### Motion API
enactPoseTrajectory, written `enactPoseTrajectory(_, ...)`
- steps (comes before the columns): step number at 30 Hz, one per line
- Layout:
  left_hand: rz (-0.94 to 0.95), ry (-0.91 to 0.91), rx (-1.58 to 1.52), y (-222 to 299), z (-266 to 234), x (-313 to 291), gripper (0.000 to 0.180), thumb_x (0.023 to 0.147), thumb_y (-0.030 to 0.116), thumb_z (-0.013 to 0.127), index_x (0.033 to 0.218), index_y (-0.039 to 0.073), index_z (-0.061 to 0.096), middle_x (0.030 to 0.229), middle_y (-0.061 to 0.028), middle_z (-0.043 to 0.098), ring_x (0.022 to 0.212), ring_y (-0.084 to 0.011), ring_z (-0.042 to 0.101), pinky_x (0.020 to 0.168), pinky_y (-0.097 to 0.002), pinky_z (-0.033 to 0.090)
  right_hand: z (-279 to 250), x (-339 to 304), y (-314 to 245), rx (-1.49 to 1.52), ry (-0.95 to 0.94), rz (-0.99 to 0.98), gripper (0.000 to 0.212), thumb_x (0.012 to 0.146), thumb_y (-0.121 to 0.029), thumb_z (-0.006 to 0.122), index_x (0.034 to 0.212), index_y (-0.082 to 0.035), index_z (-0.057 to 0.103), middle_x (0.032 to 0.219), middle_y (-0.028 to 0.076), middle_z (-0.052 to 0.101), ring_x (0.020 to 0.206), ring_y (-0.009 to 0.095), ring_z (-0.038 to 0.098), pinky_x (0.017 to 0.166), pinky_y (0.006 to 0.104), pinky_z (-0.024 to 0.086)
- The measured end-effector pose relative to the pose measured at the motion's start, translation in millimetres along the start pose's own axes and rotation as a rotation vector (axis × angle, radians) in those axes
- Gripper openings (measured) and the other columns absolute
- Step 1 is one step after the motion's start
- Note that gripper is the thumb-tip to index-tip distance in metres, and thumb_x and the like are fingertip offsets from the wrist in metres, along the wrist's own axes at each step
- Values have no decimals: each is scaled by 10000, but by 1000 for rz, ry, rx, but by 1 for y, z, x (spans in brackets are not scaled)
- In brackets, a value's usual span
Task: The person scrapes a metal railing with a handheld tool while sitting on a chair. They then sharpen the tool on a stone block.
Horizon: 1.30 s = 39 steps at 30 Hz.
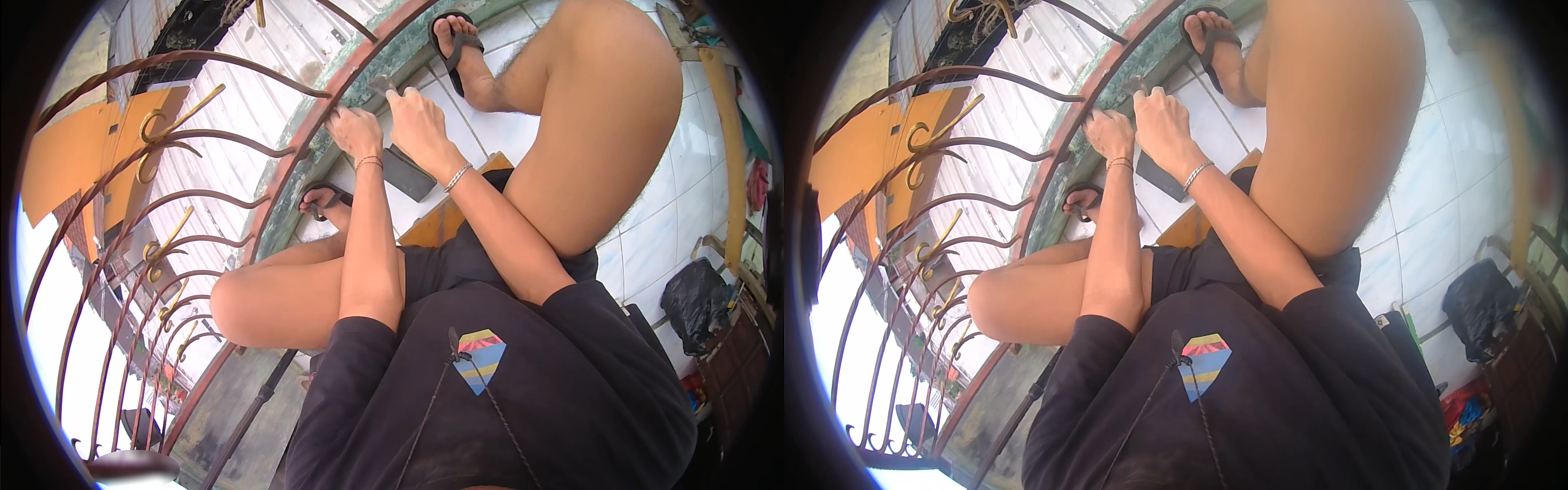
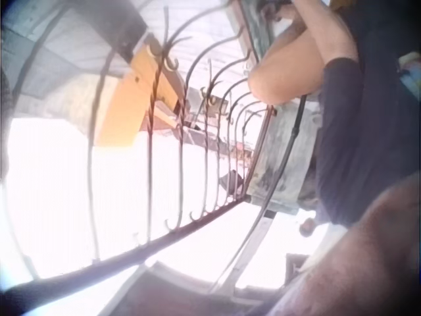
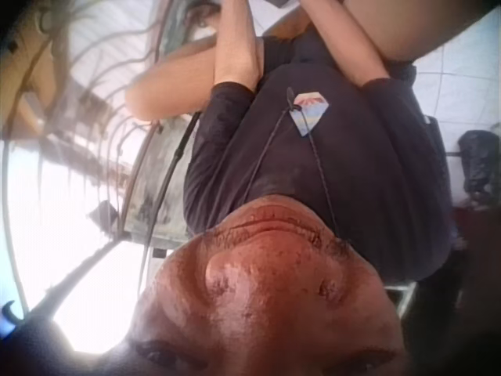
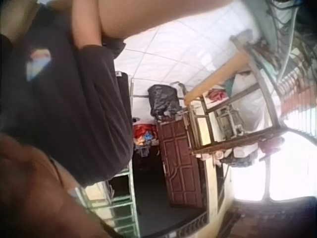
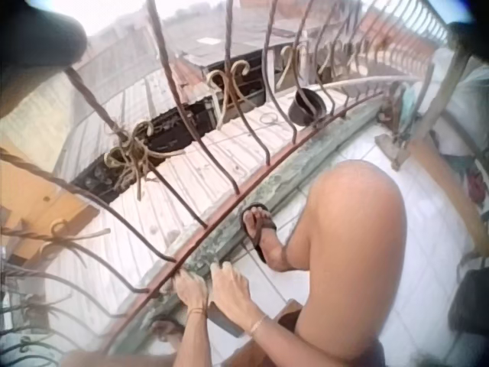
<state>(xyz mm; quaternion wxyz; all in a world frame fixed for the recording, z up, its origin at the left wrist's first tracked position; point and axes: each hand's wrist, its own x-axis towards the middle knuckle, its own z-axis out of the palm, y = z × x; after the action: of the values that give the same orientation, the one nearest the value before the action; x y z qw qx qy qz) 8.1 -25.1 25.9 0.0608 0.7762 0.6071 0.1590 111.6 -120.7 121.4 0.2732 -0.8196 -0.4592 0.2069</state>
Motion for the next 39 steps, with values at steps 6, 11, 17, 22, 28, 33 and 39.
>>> enactPoseTrajectory(6, -264, -274, -625, 27, -19, -30, 296, 889, 134, 531, 1041, -66, 687, 972, -208, 732, 788, -328, 686, 786, -402, 545, 11, 7, -3, -18, -83, 112, 381, 871, -103, 590, 1242, -16, 589, 1009, 299, 606, 867, 464, 678, 759, 509, 563)
enactPoseTrajectory(11, -880, -578, -1502, 7, 13, -1, 446, 1006, 306, 456, 1132, -82, 636, 1083, -205, 706, 919, -268, 691, 812, -389, 549, 22, 15, -2, -58, -204, 86, 474, 877, -167, 583, 1325, -16, 543, 1090, 327, 609, 936, 472, 680, 803, 508, 569)
enactPoseTrajectory(17, -822, -766, -1752, 25, 17, 3, 413, 1028, 352, 465, 1176, -6, 611, 1065, -164, 708, 898, -259, 675, 827, -389, 553, 22, 29, -5, -131, -256, 41, 429, 901, -163, 533, 1294, 4, 579, 1093, 299, 675, 1017, 439, 680, 848, 481, 571)
enactPoseTrajectory(22, -959, -770, -2044, 29, 11, 10, 410, 1044, 329, 392, 1227, 11, 573, 1180, -242, 679, 1030, -352, 671, 941, -450, 545, 18, 45, -12, -274, -349, 15, 348, 915, -129, 514, 1206, 26, 624, 1097, 259, 695, 1031, 424, 681, 855, 473, 573)
enactPoseTrajectory(28, -858, -669, -1703, 22, 53, 16, 372, 977, 278, 477, 1076, -32, 657, 1069, -202, 701, 924, -287, 673, 812, -419, 542, 18, 45, -15, -317, -373, -81, 324, 874, -137, 531, 1116, 45, 646, 1070, 332, 667, 1055, 473, 653, 863, 530, 554)
enactPoseTrajectory(33, -886, -477, -1618, 22, 88, 7, 357, 874, 233, 555, 920, -93, 692, 926, -165, 700, 808, -234, 640, 731, -406, 505, 19, 45, -12, -315, -391, -97, 332, 863, -146, 534, 1066, 79, 668, 1080, 341, 659, 1016, 492, 655, 864, 524, 553)
enactPoseTrajectory(39, -936, -662, -1312, 45, 18, 24, 339, 923, 243, 543, 1082, -11, 700, 970, -109, 703, 849, -189, 645, 728, -355, 511, 15, 58, -7, -252, -485, 17, 332, 827, -128, 606, 1079, 78, 674, 1117, 335, 644, 1106, 482, 623, 945, 501, 521)
